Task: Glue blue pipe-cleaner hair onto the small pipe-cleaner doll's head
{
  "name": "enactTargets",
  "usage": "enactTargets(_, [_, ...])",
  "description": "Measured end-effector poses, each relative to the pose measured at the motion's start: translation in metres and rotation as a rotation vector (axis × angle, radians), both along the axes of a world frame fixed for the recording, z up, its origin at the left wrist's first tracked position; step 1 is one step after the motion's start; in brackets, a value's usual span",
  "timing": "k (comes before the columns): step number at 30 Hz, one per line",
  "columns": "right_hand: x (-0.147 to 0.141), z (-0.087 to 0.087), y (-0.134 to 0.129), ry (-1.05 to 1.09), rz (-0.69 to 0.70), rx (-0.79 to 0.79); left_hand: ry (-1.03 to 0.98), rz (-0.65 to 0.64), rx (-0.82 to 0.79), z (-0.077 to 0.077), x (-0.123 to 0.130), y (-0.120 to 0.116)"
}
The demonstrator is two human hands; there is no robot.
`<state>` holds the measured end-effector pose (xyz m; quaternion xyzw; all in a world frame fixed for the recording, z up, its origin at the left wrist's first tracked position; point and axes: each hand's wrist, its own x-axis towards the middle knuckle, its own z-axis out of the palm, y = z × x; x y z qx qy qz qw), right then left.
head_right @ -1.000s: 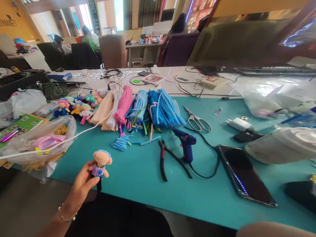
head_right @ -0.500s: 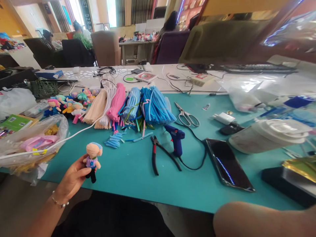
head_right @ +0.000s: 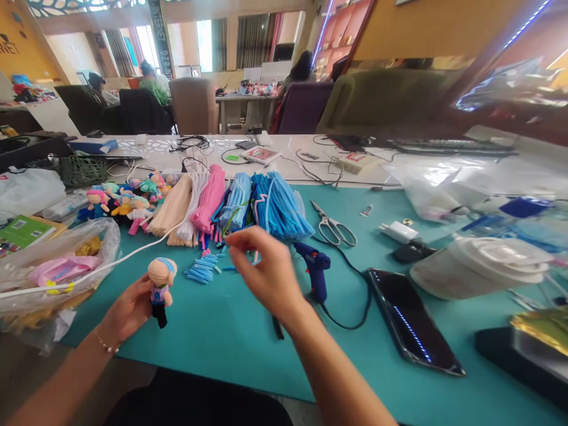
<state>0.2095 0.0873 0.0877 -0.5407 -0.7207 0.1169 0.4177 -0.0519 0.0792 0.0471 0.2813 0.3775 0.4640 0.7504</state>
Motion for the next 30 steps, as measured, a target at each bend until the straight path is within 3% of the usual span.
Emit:
enactTargets(3, [-0.022, -0.015, 0.011, -0.21, 0.074, -0.102, 0.003, -0.08, 0.066, 0.006, 0.005, 0.017])
enactTargets(7, [-0.044, -0.037, 0.024, -0.362, 0.055, -0.152, -0.059, -0.171, -0.016, 0.013, 0.014, 0.043])
enactTargets(13, [-0.05, -0.044, 0.023, -0.515, 0.024, -0.202, -0.003, -0.201, 0.006, 0.009, 0.029, 0.064])
enactTargets(22, [-0.037, -0.05, 0.018, -0.522, -0.049, -0.197, 0.284, -0.077, 0.209, -0.003, 0.02, 0.063])
enactTargets(30, [-0.026, -0.048, -0.004, -0.446, -0.044, -0.07, 0.673, 0.076, 0.401, -0.016, 0.015, 0.066])
